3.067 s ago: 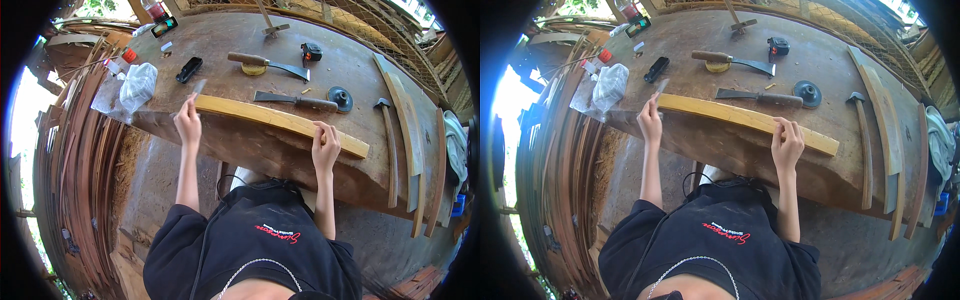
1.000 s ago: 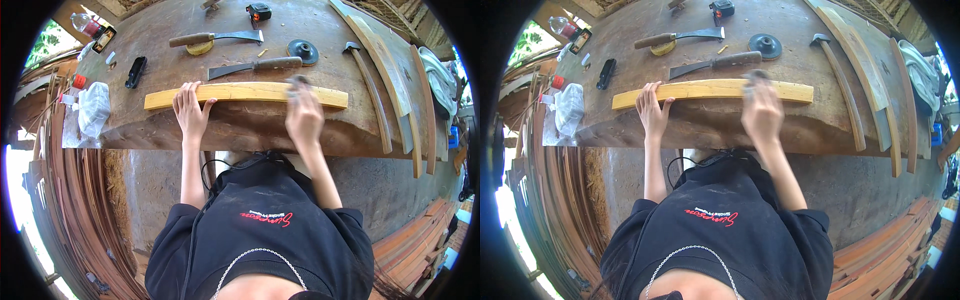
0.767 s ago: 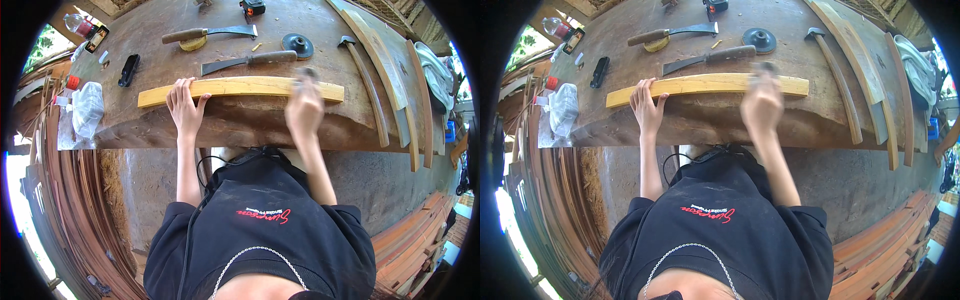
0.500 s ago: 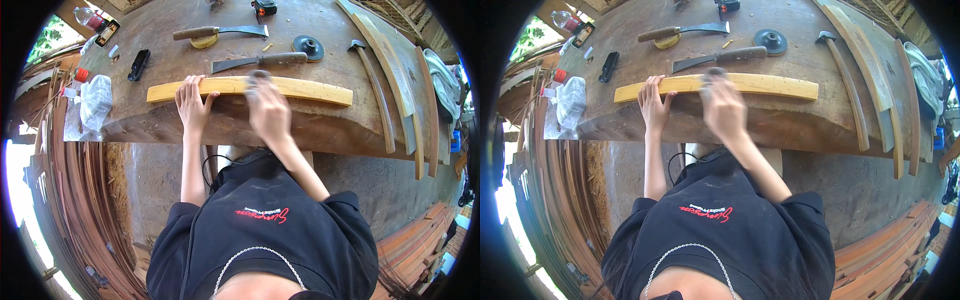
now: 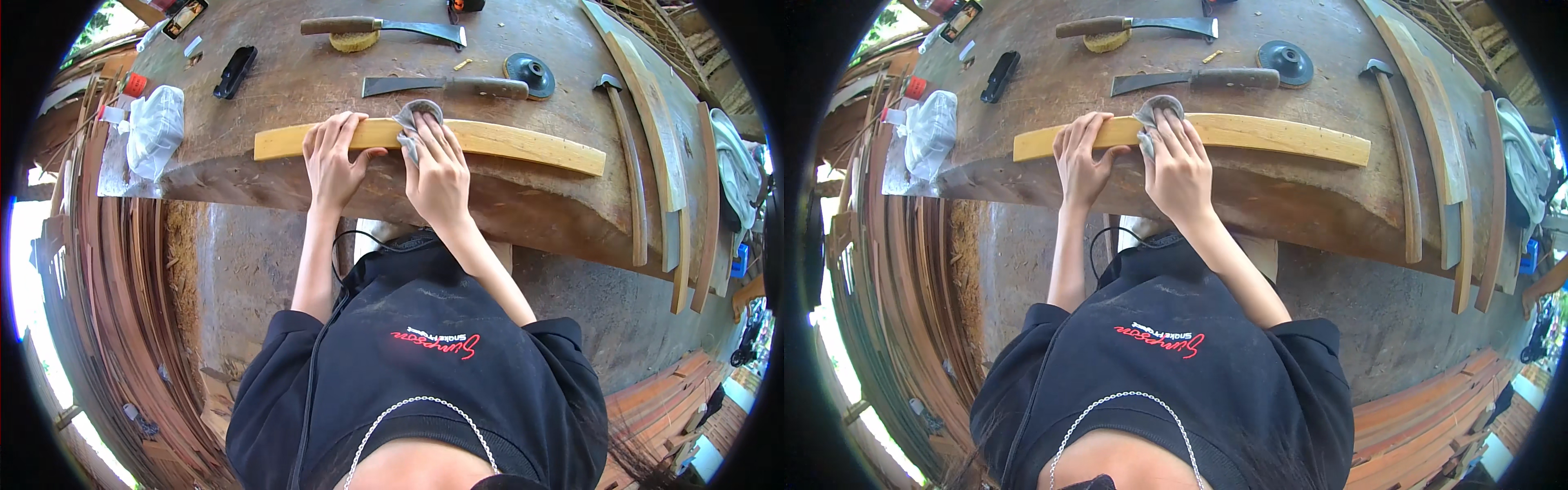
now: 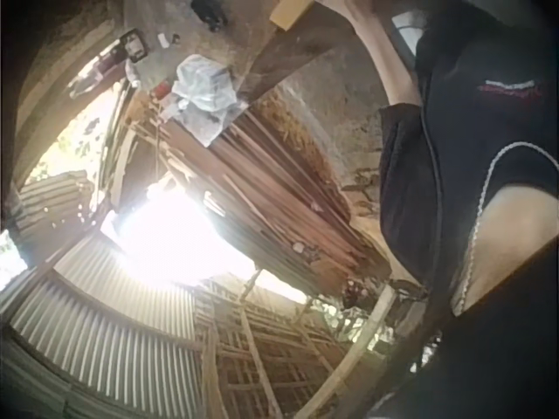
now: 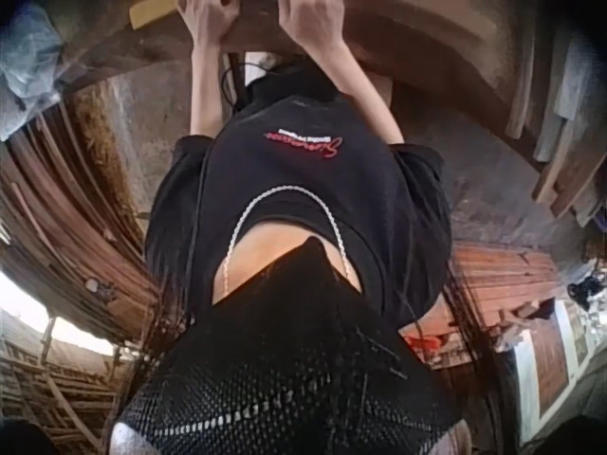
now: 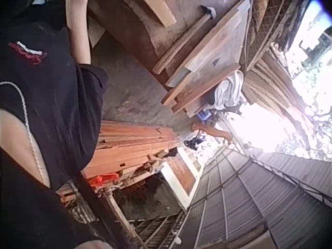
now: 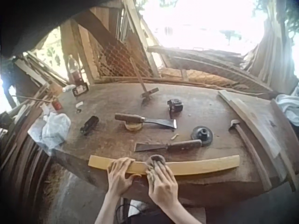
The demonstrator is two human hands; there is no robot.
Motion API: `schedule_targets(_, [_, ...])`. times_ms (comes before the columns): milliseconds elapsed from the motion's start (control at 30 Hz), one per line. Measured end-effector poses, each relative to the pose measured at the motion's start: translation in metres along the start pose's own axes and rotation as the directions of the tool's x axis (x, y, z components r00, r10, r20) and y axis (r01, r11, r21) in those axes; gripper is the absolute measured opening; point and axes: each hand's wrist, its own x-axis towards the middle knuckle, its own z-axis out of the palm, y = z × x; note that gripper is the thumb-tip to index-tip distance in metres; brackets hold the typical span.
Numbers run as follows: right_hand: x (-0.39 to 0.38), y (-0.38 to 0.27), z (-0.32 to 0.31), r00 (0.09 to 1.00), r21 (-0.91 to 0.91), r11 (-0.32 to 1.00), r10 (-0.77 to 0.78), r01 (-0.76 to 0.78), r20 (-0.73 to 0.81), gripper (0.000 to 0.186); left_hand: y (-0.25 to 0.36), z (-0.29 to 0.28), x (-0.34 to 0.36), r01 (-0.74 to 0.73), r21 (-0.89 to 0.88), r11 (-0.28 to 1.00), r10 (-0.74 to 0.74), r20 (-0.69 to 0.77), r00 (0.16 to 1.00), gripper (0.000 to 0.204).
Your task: The person smooths a long, thin piece of wood with a sanding block. They then use a chisel and a mallet to carve and shape the wood. Finally, they use a sanding disc to further smooth the surface of the wood.
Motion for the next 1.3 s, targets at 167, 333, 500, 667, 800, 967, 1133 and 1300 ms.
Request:
schedule_targets(167, [-0.030, 0.066, -0.059, 0.990, -0.201, 0.971, 0.121, -0.132, -0.066, 0.027, 0.006, 0.000, -0.026, 0.051, 0.076, 0.996, -0.041, -0.137, 0.990, 0.057])
schedule_targets(333, [-0.035, 0.109, -0.083, 0.917, -0.195, 0.913, 0.304, -0.357, -0.257, 0.034, 0.006, 0.008, -0.028, 0.074, 0.077, 0.994, -0.059, -0.181, 0.982, 0.059])
schedule_targets(500, [-0.005, 0.024, -0.021, 0.997, -0.091, 0.993, 0.067, -0.072, -0.049, 0.027, 0.006, 0.007, -0.016, 0.097, 0.089, 0.991, -0.082, -0.152, 0.985, 0.060])
schedule_targets(667, [-0.010, 0.008, -0.004, 0.998, 0.116, 0.992, -0.051, 0.046, 0.038, 0.028, -0.005, 0.008, -0.010, 0.045, 0.077, 0.996, -0.036, -0.120, 0.992, 0.058])
schedule_targets(800, [-0.017, 0.090, -0.061, 0.976, -0.193, 0.961, 0.174, -0.197, -0.127, 0.034, -0.003, 0.003, -0.013, 0.053, 0.135, 0.989, -0.038, -0.112, 0.993, 0.058])
schedule_targets(967, [-0.012, 0.128, -0.095, 0.826, -0.224, 0.809, 0.467, -0.543, -0.315, 0.034, -0.003, 0.007, -0.012, 0.045, 0.125, 0.991, -0.030, -0.119, 0.992, 0.058])
schedule_targets(1133, [-0.002, 0.035, -0.019, 0.987, -0.065, 0.987, 0.143, -0.148, -0.072, 0.027, -0.004, 0.007, -0.012, 0.044, 0.138, 0.989, -0.030, -0.096, 0.995, 0.058])
schedule_targets(1300, [-0.010, 0.035, -0.036, 0.999, 0.043, 0.999, -0.007, 0.005, 0.034, 0.024, -0.007, 0.005, -0.012, 0.050, 0.133, 0.990, -0.039, -0.080, 0.996, 0.059])
